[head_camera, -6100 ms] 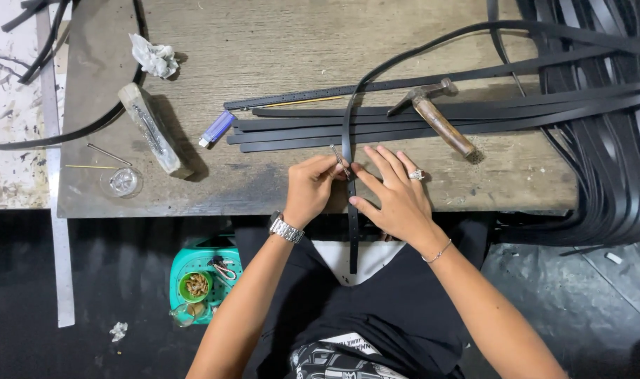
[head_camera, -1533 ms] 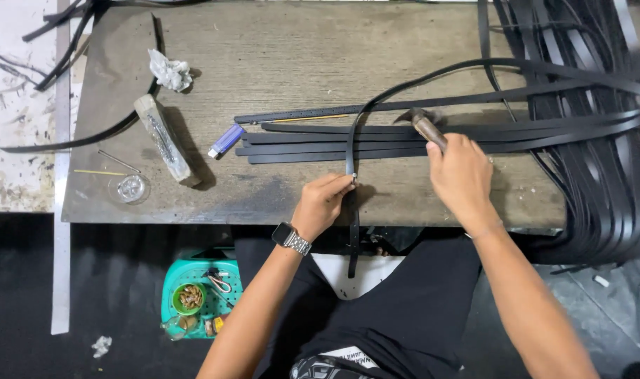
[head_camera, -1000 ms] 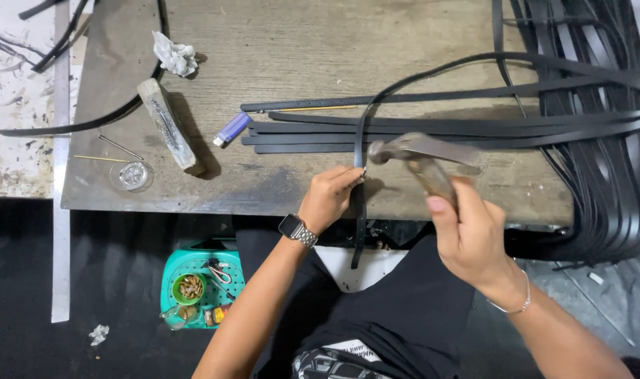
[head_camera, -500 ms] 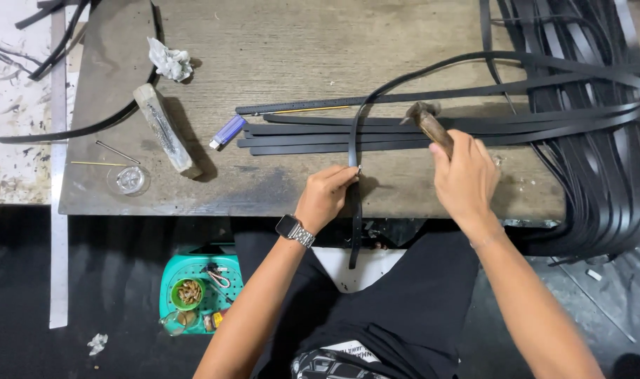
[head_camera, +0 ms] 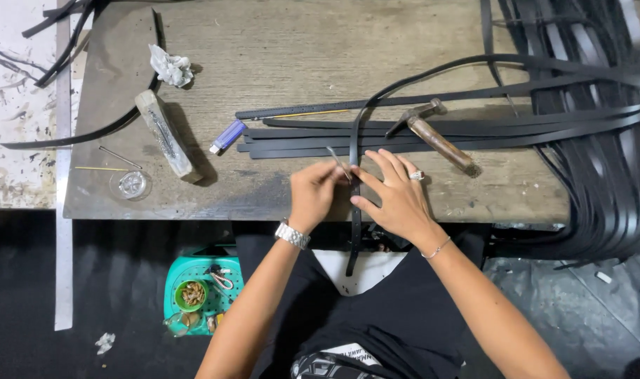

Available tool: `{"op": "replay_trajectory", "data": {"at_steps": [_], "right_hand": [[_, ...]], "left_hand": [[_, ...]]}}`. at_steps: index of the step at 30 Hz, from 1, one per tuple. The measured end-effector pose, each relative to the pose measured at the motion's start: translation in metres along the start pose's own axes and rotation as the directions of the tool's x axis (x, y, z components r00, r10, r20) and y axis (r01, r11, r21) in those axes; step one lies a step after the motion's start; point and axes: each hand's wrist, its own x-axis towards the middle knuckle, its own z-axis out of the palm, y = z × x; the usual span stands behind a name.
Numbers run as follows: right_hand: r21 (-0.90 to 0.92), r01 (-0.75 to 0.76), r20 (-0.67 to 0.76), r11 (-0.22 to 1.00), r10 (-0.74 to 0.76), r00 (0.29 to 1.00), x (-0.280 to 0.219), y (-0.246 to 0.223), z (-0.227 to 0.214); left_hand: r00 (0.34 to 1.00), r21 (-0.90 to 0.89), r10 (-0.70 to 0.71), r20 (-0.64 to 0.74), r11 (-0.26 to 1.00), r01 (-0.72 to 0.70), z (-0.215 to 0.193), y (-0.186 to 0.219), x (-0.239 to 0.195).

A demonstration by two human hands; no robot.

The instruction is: Applying edge paint to leather straps using a thin applicator stick and using a hammer and punch to finish the straps on a workbench.

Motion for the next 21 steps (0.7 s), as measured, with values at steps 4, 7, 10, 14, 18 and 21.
{"op": "replay_trajectory", "data": {"at_steps": [4, 7, 10, 14, 18, 21], "right_hand": [[0.067, -0.025, 0.039, 0.997, 0.023, 0.999, -0.0055, -0.0044, -0.0032], [0.08, -0.03, 0.001, 0.996, 0.03, 1.0, -0.0082, -0.0051, -0.0023], [0.093, -0.029, -0.019, 0.995, 0.031, 0.999, -0.0085, -0.0037, -0.0007], [0.101, -0.028, -0.018, 0.995, 0.03, 0.999, -0.0087, -0.0026, -0.0008], [0.104, -0.024, -0.023, 0.994, 0.026, 0.999, -0.0073, -0.0043, -0.0023], [0.111, -0.023, -0.021, 0.994, 0.025, 0.999, -0.007, -0.0048, -0.003]], "left_hand": [[0.988, -0.232, -0.149, -0.026, 0.963, 0.139, -0.0056, 0.0016, 0.005], [0.993, -0.186, -0.117, 0.007, 0.976, 0.117, -0.0025, -0.0017, 0.0024], [0.997, -0.041, -0.051, 0.051, 0.998, 0.053, -0.0014, -0.0018, 0.0006], [0.997, -0.013, -0.036, 0.07, 0.999, 0.037, 0.0011, -0.0013, -0.0005], [0.997, -0.026, -0.026, 0.076, 0.999, 0.028, 0.0025, 0.0025, 0.0], [0.997, -0.03, -0.024, 0.077, 0.999, 0.027, 0.0022, 0.0014, -0.0003]]}}
